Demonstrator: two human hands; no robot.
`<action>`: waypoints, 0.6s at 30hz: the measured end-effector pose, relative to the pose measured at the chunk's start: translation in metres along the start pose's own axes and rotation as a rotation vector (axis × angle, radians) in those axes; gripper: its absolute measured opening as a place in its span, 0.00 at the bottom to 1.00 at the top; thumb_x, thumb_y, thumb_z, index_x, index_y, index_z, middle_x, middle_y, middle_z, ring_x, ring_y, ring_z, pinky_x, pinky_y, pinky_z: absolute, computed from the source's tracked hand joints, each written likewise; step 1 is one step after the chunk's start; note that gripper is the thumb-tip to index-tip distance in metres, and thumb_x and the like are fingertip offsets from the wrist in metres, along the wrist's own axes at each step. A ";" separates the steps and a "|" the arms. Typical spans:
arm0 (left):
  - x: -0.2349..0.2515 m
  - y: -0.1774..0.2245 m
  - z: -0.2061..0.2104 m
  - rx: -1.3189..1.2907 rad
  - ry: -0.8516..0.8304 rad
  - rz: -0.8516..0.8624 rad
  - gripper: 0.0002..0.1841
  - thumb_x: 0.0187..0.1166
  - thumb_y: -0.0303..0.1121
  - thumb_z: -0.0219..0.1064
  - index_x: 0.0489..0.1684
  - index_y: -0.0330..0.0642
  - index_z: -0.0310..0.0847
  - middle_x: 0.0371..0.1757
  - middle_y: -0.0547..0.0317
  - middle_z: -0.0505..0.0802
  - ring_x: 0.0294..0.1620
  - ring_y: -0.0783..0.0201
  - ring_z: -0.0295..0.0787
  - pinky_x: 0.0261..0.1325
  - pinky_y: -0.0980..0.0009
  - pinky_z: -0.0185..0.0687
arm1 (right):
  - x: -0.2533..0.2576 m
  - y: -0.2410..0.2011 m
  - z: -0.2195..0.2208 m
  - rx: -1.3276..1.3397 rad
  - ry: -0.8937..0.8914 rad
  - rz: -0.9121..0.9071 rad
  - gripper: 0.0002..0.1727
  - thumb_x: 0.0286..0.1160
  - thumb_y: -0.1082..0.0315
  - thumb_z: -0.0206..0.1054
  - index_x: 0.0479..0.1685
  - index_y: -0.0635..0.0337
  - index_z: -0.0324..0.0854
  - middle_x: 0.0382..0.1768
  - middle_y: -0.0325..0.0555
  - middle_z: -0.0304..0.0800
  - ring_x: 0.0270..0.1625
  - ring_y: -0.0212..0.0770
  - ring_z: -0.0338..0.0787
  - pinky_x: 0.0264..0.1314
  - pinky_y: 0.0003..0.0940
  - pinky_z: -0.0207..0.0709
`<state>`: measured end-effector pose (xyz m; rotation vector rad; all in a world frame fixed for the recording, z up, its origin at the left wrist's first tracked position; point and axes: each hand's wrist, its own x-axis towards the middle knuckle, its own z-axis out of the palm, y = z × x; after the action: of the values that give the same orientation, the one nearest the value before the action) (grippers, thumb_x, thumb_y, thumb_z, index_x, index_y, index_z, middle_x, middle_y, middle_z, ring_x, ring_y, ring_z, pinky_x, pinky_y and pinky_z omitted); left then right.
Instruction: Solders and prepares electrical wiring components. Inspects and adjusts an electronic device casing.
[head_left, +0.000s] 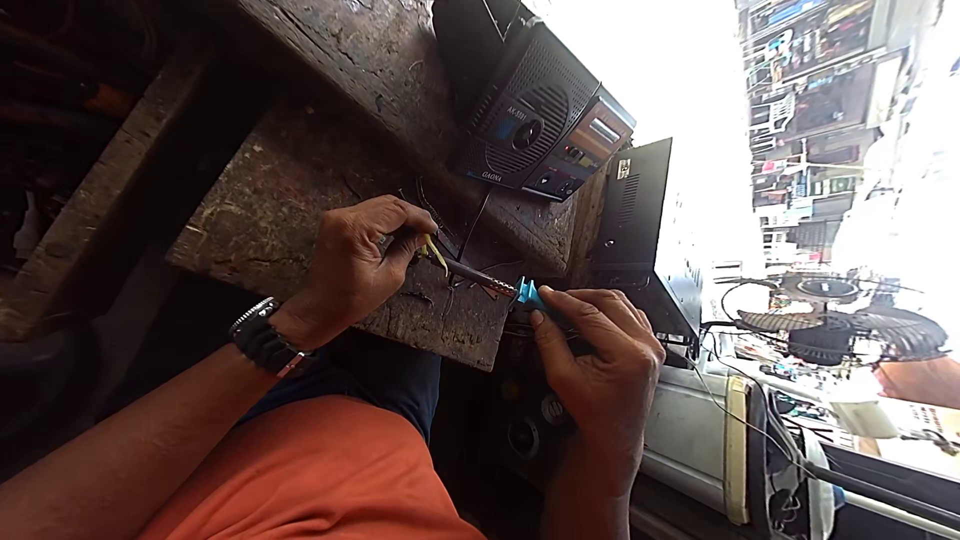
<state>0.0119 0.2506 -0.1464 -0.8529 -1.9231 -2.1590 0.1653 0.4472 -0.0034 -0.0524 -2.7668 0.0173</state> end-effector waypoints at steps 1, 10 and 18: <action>0.000 0.000 0.000 0.001 -0.001 0.000 0.06 0.77 0.22 0.71 0.45 0.37 0.91 0.47 0.58 0.96 0.49 0.71 0.93 0.57 0.74 0.92 | 0.000 0.000 0.000 -0.003 0.001 -0.001 0.12 0.73 0.59 0.73 0.48 0.47 0.98 0.44 0.39 0.95 0.49 0.37 0.89 0.51 0.40 0.76; 0.000 -0.001 0.001 -0.014 0.001 -0.001 0.06 0.77 0.22 0.71 0.45 0.36 0.91 0.47 0.58 0.95 0.48 0.71 0.93 0.57 0.73 0.92 | -0.001 0.000 0.000 0.006 -0.002 0.000 0.11 0.73 0.59 0.72 0.48 0.48 0.98 0.44 0.40 0.95 0.49 0.37 0.88 0.50 0.40 0.76; 0.000 -0.001 0.001 -0.028 0.015 0.000 0.05 0.77 0.21 0.71 0.45 0.35 0.91 0.47 0.57 0.95 0.47 0.71 0.93 0.55 0.73 0.92 | -0.001 0.000 0.000 -0.002 -0.007 0.008 0.12 0.73 0.59 0.73 0.48 0.47 0.98 0.44 0.40 0.95 0.50 0.37 0.89 0.51 0.40 0.76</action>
<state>0.0117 0.2514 -0.1469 -0.8389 -1.8906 -2.1913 0.1664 0.4474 -0.0035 -0.0636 -2.7732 0.0170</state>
